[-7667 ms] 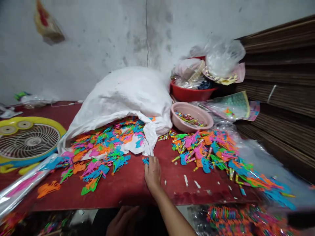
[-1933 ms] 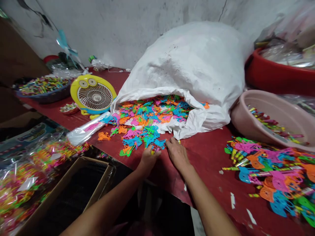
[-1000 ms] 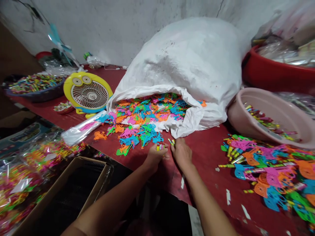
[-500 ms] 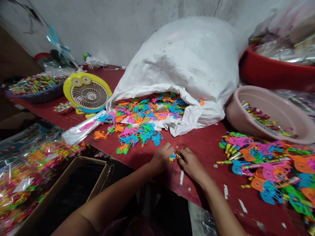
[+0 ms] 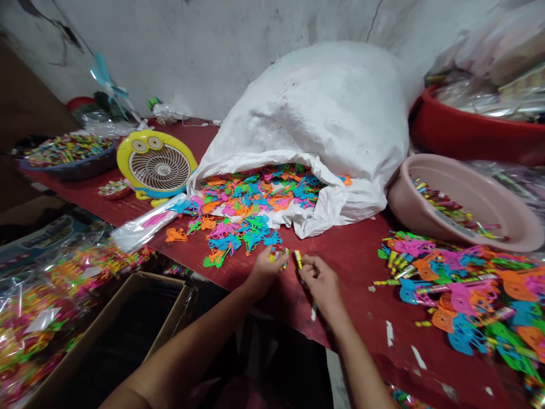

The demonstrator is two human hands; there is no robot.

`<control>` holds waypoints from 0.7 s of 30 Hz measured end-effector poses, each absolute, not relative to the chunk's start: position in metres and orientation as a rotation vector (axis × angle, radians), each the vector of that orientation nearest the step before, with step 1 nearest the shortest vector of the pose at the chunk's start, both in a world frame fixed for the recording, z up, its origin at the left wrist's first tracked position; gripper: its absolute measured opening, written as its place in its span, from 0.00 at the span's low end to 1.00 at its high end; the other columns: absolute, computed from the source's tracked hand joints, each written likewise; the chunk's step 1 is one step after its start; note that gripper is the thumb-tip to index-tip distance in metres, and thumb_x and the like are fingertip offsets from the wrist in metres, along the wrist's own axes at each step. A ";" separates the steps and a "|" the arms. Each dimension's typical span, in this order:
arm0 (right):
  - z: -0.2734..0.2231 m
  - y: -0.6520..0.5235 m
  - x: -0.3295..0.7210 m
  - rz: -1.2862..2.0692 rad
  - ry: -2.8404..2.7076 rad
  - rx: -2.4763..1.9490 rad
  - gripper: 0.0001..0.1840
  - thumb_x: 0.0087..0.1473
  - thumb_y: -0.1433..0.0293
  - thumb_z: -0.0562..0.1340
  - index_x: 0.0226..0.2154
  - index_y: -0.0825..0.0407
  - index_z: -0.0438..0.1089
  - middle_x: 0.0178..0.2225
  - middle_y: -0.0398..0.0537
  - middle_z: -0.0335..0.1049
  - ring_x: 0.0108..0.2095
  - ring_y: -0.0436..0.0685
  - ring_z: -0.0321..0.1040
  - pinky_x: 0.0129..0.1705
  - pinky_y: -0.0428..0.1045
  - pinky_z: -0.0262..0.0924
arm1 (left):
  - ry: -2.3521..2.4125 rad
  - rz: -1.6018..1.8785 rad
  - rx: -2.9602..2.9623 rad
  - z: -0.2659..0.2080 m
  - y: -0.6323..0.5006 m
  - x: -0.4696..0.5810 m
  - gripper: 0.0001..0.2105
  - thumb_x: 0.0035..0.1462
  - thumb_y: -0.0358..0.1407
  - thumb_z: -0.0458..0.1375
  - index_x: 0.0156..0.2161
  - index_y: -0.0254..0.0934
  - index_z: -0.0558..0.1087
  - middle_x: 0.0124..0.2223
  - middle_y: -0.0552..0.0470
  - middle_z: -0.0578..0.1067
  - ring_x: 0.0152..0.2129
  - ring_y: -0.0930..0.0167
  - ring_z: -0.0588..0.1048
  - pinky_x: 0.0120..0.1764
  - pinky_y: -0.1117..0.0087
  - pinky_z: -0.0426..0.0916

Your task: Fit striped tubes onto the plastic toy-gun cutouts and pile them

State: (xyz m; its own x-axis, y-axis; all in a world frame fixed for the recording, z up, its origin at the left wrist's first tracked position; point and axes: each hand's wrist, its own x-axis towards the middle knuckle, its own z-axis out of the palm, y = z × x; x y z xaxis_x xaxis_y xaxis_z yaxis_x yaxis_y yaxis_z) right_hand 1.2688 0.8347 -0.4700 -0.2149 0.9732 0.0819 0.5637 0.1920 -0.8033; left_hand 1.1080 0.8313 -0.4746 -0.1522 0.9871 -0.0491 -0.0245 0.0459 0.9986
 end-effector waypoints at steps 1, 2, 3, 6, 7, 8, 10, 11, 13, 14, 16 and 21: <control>-0.469 0.830 1.260 0.930 -1.797 -1.409 0.16 0.56 0.61 0.55 0.41 0.55 0.67 0.24 0.43 0.64 0.23 0.51 0.60 0.25 0.46 0.57 | 1.246 1.335 0.932 -0.472 0.830 1.109 0.11 0.54 0.41 0.60 0.34 0.36 0.65 0.30 0.52 0.69 0.25 0.73 0.68 0.32 0.71 0.64; -0.468 0.825 1.251 0.963 -1.729 -1.389 0.17 0.56 0.60 0.56 0.41 0.55 0.68 0.24 0.42 0.64 0.23 0.51 0.60 0.26 0.46 0.57 | 1.169 1.365 0.813 -0.470 0.828 1.110 0.14 0.52 0.43 0.62 0.35 0.35 0.66 0.31 0.53 0.70 0.25 0.74 0.68 0.32 0.71 0.64; -0.467 0.821 1.242 0.963 -1.675 -1.378 0.16 0.55 0.60 0.58 0.40 0.55 0.69 0.25 0.43 0.65 0.23 0.51 0.60 0.26 0.46 0.57 | 1.102 1.388 0.713 -0.469 0.826 1.111 0.16 0.49 0.44 0.64 0.35 0.34 0.66 0.31 0.53 0.70 0.24 0.75 0.68 0.31 0.72 0.64; -0.464 0.813 1.222 0.802 -1.694 -1.386 0.12 0.56 0.63 0.57 0.38 0.53 0.70 0.28 0.46 0.68 0.27 0.52 0.63 0.30 0.47 0.58 | 0.958 1.410 0.520 -0.467 0.821 1.115 0.19 0.45 0.44 0.68 0.33 0.33 0.67 0.29 0.54 0.70 0.23 0.75 0.68 0.31 0.73 0.64; -0.464 0.812 1.218 0.731 -1.740 -1.391 0.11 0.57 0.64 0.56 0.38 0.53 0.69 0.30 0.47 0.69 0.29 0.53 0.64 0.32 0.47 0.59 | 0.938 1.404 0.508 -0.467 0.819 1.116 0.18 0.45 0.44 0.68 0.33 0.33 0.67 0.28 0.54 0.70 0.24 0.75 0.68 0.31 0.73 0.64; -0.464 0.812 1.216 0.658 -1.794 -1.397 0.11 0.58 0.65 0.55 0.36 0.52 0.69 0.31 0.48 0.69 0.30 0.54 0.64 0.33 0.48 0.59 | 0.927 1.400 0.502 -0.466 0.818 1.116 0.18 0.46 0.44 0.68 0.33 0.33 0.68 0.28 0.54 0.70 0.24 0.75 0.68 0.31 0.73 0.65; -0.463 0.811 1.214 0.524 -1.903 -1.403 0.10 0.59 0.67 0.52 0.33 0.52 0.67 0.31 0.51 0.69 0.32 0.56 0.65 0.36 0.50 0.59 | 0.905 1.397 0.485 -0.466 0.817 1.114 0.18 0.45 0.42 0.69 0.34 0.33 0.68 0.29 0.55 0.70 0.24 0.75 0.69 0.32 0.72 0.65; -0.463 0.811 1.215 0.486 -1.954 -1.393 0.10 0.60 0.67 0.52 0.32 0.51 0.67 0.31 0.51 0.69 0.33 0.57 0.65 0.37 0.50 0.60 | 0.893 1.399 0.474 -0.466 0.817 1.112 0.18 0.43 0.41 0.69 0.34 0.33 0.69 0.28 0.55 0.71 0.24 0.75 0.69 0.32 0.72 0.65; -0.460 0.810 1.219 0.505 -2.041 -1.337 0.10 0.60 0.68 0.52 0.36 0.51 0.69 0.33 0.52 0.69 0.34 0.58 0.67 0.38 0.51 0.62 | 0.868 1.396 0.448 -0.464 0.818 1.106 0.18 0.41 0.41 0.70 0.32 0.33 0.69 0.27 0.55 0.71 0.23 0.75 0.69 0.31 0.72 0.65; -0.458 0.810 1.221 0.528 -2.058 -1.304 0.11 0.60 0.67 0.53 0.41 0.51 0.69 0.34 0.52 0.70 0.35 0.58 0.67 0.39 0.52 0.63 | 0.863 1.378 0.439 -0.463 0.818 1.103 0.17 0.41 0.41 0.69 0.31 0.32 0.69 0.26 0.54 0.71 0.22 0.75 0.69 0.29 0.72 0.65; -0.452 0.808 1.226 0.516 -2.073 -1.243 0.19 0.59 0.65 0.57 0.53 0.50 0.65 0.41 0.53 0.70 0.41 0.59 0.68 0.44 0.54 0.64 | 0.886 1.310 0.455 -0.463 0.818 1.098 0.16 0.43 0.41 0.67 0.29 0.31 0.69 0.25 0.51 0.71 0.20 0.74 0.69 0.26 0.73 0.63; -0.443 0.803 1.233 0.370 -2.428 -0.931 0.44 0.53 0.71 0.59 0.68 0.45 0.41 0.67 0.54 0.46 0.67 0.66 0.43 0.63 0.66 0.49 | 1.008 1.135 0.800 -0.465 0.806 1.098 0.07 0.42 0.33 0.63 0.29 0.32 0.73 0.25 0.48 0.72 0.22 0.68 0.72 0.24 0.69 0.65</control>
